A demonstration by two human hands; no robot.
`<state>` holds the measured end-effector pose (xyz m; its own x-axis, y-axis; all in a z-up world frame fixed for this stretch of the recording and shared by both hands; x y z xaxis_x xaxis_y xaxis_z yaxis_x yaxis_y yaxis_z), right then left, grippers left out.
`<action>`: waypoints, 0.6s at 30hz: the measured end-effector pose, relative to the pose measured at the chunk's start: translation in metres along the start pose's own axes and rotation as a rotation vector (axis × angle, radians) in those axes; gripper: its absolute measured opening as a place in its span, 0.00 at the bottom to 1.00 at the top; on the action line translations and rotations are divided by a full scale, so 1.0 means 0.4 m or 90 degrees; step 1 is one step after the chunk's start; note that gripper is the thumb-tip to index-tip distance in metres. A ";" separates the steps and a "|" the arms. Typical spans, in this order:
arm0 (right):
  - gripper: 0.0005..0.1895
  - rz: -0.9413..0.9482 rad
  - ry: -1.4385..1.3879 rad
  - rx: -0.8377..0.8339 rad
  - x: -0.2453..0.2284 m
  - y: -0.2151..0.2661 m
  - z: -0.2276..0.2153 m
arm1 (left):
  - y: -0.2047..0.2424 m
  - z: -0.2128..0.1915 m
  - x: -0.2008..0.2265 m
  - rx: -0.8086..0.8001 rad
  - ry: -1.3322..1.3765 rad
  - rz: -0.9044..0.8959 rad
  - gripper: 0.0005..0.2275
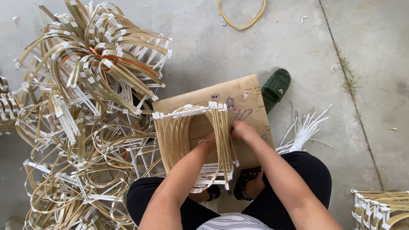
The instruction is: Assembling small decorative bamboo or wooden frames by attaching thin strips together with white plastic connectors or ties.
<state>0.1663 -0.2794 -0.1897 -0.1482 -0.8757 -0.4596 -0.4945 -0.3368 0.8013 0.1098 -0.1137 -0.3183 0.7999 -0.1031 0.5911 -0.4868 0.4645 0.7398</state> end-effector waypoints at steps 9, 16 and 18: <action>0.13 -0.029 -0.187 -0.061 0.139 -0.145 0.076 | -0.049 -0.051 -0.028 0.167 -0.885 0.063 0.12; 0.12 0.032 -0.014 -0.057 0.135 -0.050 -0.075 | 0.110 -0.080 0.119 0.333 -0.826 -0.273 0.08; 0.11 -0.039 0.061 0.002 0.117 -0.054 -0.054 | 0.269 0.035 0.312 0.150 -0.860 -0.472 0.07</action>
<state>0.1886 -0.3208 -0.2200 -0.0347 -0.8825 -0.4690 -0.5023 -0.3903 0.7716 0.1524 -0.0892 -0.1605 0.0424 -0.9842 -0.1718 -0.2860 -0.1767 0.9418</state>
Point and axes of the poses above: each hand's wrist, its own y-axis away from the middle knuckle, its own z-axis out of the palm, x = y × z, the point moved 2 cm from there along -y, towards the middle knuckle, and after that the axes turned 11 degrees about -x, right-handed, at the moved point
